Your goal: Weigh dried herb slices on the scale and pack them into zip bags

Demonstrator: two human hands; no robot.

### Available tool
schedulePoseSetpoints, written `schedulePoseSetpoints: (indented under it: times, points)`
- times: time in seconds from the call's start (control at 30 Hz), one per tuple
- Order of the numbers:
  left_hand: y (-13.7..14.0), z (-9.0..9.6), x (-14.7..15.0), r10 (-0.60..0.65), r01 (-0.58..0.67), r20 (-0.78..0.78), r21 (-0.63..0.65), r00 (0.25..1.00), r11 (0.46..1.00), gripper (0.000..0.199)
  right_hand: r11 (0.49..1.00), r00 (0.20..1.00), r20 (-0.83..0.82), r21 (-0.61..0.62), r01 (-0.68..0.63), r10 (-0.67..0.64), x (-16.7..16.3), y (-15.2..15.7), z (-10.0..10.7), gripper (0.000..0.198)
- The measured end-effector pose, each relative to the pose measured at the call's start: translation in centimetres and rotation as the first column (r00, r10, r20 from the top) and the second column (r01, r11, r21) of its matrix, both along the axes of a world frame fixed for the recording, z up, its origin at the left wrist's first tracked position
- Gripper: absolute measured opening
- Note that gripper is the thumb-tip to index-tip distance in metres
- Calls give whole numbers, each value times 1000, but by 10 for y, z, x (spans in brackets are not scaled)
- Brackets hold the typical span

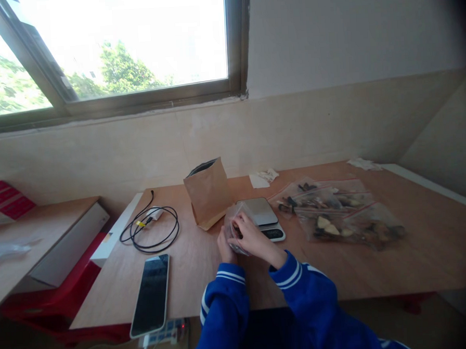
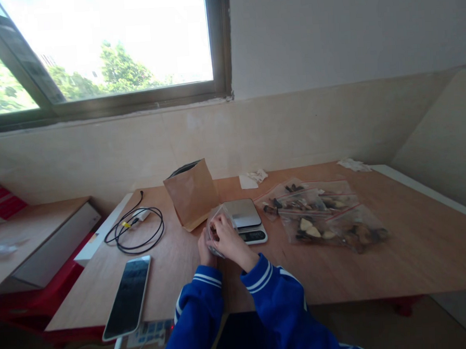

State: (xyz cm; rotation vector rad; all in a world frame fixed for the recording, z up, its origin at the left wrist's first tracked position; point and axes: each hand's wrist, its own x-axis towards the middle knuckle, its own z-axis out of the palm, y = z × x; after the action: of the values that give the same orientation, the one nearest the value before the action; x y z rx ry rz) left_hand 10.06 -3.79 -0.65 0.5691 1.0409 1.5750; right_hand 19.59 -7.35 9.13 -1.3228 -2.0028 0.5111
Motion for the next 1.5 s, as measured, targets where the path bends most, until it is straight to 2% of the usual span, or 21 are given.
schedulePoseSetpoints:
  times: [0.13, 0.27, 0.37, 0.5, 0.6, 0.7, 0.8, 0.9, 0.97, 1.07, 1.17, 1.23, 1.3, 1.37, 1.5]
  points:
    - [-1, 2, 2, 37, -37, 100, -4, 994, 999, 28, 999, 999, -43, -20, -31, 30, 1, -1, 5, 17]
    - [1, 0, 5, 35, -34, 174, -13, 984, 999, 27, 994, 994, -53, -50, -102, 99, 5, 0, 9, 17]
    - [1, 1, 6, 35, -32, 218, -17, 975, 999, 25, 996, 994, -74, -27, -79, 77, 8, 3, 9, 19]
    - [0, 6, 6, 48, -40, 271, -33, 961, 999, 28, 998, 976, -207, 18, -67, 69, 13, 5, 12, 19]
    - [-3, 11, 4, 10, 10, 304, -66, 953, 998, 36, 997, 940, -338, 69, -35, 57, 15, 10, 21, 13]
    - [-7, 19, 3, -57, 80, 301, -64, 952, 995, 44, 985, 881, -469, 169, 23, 60, 14, 25, 42, 13]
    - [-10, 24, 3, -69, 93, 298, -68, 952, 993, 46, 951, 824, -549, 306, 38, 144, 8, 52, 80, 14]
    - [-11, 24, 3, -47, 79, 297, -96, 954, 992, 46, 891, 813, -522, 454, 10, 257, -4, 83, 119, 14]
    - [-10, 23, 4, -33, 65, 296, -97, 955, 993, 45, 861, 821, -480, 507, -27, 309, -14, 103, 133, 14]
    - [-9, 21, 4, -36, 67, 295, -97, 955, 993, 44, 839, 861, -390, 539, -73, 326, -27, 125, 127, 10]
    - [-8, 20, 4, -28, 66, 307, -116, 951, 991, 43, 849, 907, -289, 513, -125, 307, -34, 135, 99, 10]
    - [-7, 20, 5, -8, 52, 320, -130, 947, 990, 42, 865, 915, -283, 488, -121, 288, -35, 134, 82, 14]
    - [-7, 19, 5, 1, 45, 321, -136, 947, 990, 41, 873, 902, -323, 476, -105, 285, -35, 133, 75, 16]
    - [-7, 19, 5, -13, 58, 314, -134, 949, 989, 42, 868, 880, -358, 483, -112, 313, -35, 133, 78, 16]
    - [-6, 18, 4, -19, 67, 327, -134, 945, 989, 42, 844, 861, -382, 528, -96, 336, -38, 146, 103, 16]
